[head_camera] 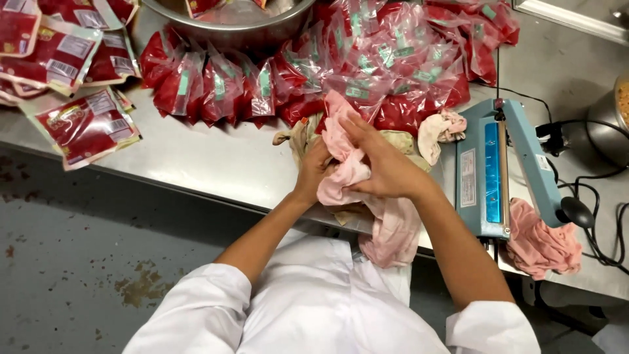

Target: The person seals individual food packets using a heat-sealing machine, wipes them with a cloth, and organizes them on a stainless steel work surface.

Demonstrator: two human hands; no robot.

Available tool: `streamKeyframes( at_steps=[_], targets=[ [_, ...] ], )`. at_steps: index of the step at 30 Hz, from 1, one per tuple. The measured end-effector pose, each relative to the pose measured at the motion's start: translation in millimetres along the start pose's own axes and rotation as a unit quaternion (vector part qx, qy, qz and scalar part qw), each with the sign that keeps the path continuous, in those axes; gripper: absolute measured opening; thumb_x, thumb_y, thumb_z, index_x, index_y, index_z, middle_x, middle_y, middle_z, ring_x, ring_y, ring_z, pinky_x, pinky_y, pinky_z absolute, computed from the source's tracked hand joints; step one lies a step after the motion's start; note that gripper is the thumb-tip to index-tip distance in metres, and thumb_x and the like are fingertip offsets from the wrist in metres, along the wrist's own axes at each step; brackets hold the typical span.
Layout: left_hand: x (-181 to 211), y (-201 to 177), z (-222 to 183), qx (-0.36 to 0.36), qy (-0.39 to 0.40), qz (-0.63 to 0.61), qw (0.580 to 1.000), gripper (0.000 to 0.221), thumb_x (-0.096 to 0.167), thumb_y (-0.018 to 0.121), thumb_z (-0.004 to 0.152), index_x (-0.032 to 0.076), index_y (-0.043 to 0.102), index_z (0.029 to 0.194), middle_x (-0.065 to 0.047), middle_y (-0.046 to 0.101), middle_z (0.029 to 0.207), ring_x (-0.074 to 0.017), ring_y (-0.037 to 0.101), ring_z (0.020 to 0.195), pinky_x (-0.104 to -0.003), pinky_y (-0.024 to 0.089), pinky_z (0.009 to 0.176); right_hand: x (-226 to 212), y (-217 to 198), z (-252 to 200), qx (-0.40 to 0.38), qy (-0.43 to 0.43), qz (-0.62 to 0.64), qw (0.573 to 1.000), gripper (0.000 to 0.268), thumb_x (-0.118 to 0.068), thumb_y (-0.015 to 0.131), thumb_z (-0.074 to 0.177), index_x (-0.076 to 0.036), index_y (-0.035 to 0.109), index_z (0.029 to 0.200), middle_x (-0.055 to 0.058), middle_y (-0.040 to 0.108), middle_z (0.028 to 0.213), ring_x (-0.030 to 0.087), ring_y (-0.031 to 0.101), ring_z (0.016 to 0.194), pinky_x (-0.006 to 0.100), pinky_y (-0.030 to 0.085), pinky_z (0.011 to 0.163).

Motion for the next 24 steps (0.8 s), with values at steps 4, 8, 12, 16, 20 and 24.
streamKeyframes(
  at_steps=[4,8,12,16,20,24],
  targets=[
    [5.4,-0.5,-1.2,0.040,0.048,0.041,0.997,0.009,0.013,0.066,0.098,0.008,0.073,0.097,-0.013,0.068,0.095,-0.0351,0.064,0.095,-0.044,0.052,0.088,-4.9,-2.9,8.7,-0.085,0.118,-0.019,0.989,0.103,-0.018,0.092,0.061,0.005,0.044,0.150,0.038,0.059,0.133,0.057,0.058,0.119,0.066,0.044,0.105],
    [1.4,1.9,0.1,0.071,0.088,0.096,0.989,0.011,-0.002,0.072,0.087,0.008,0.074,0.092,-0.012,0.068,0.087,-0.0353,0.067,0.087,-0.041,0.055,0.080,53.7,19.6,-6.7,-0.103,0.145,-0.101,0.979,0.047,-0.008,0.077,0.067,-0.008,0.069,0.113,0.018,0.075,0.100,0.045,0.072,0.098,0.055,0.055,0.090],
    [-2.0,10.6,-4.6,0.065,0.137,0.127,0.980,0.017,-0.008,0.065,0.089,0.006,0.074,0.095,-0.012,0.065,0.083,-0.0377,0.065,0.081,-0.042,0.056,0.077,69.3,21.5,-18.1,-0.074,0.051,-0.158,0.983,0.025,0.002,0.069,0.062,-0.011,0.065,0.083,0.010,0.069,0.076,0.038,0.071,0.084,0.045,0.058,0.081],
    [26.9,15.4,5.4,0.054,0.134,0.126,0.981,0.018,-0.012,0.066,0.087,0.005,0.071,0.088,-0.009,0.060,0.077,-0.0340,0.061,0.075,-0.039,0.054,0.073,76.9,14.0,-31.1,-0.104,0.050,-0.267,0.957,0.027,-0.005,0.073,0.058,-0.015,0.061,0.081,0.003,0.064,0.079,0.032,0.066,0.087,0.043,0.054,0.074],
    [39.6,13.8,12.7,0.050,0.126,0.120,0.983,0.014,-0.007,0.072,0.087,0.007,0.071,0.086,-0.005,0.061,0.077,-0.0295,0.061,0.075,-0.037,0.053,0.072,73.8,1.7,-39.1,-0.118,0.053,-0.311,0.942,0.031,-0.007,0.074,0.056,-0.014,0.060,0.083,0.004,0.065,0.090,0.031,0.063,0.092,0.042,0.049,0.072],
    [44.8,10.0,16.0,0.048,0.101,0.097,0.989,0.011,-0.001,0.074,0.090,0.009,0.071,0.087,-0.002,0.061,0.076,-0.0264,0.061,0.075,-0.035,0.054,0.073,87.6,-10.4,-58.0,-0.110,0.078,-0.279,0.951,0.027,-0.005,0.071,0.057,-0.012,0.059,0.081,0.007,0.062,0.085,0.033,0.061,0.091,0.044,0.049,0.074]
  ],
)
Point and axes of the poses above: each hand's wrist, its own z-axis towards the middle knuckle, its own y-axis out of the palm, x = y × z, the point moved 1 cm from there along z, towards the middle knuckle
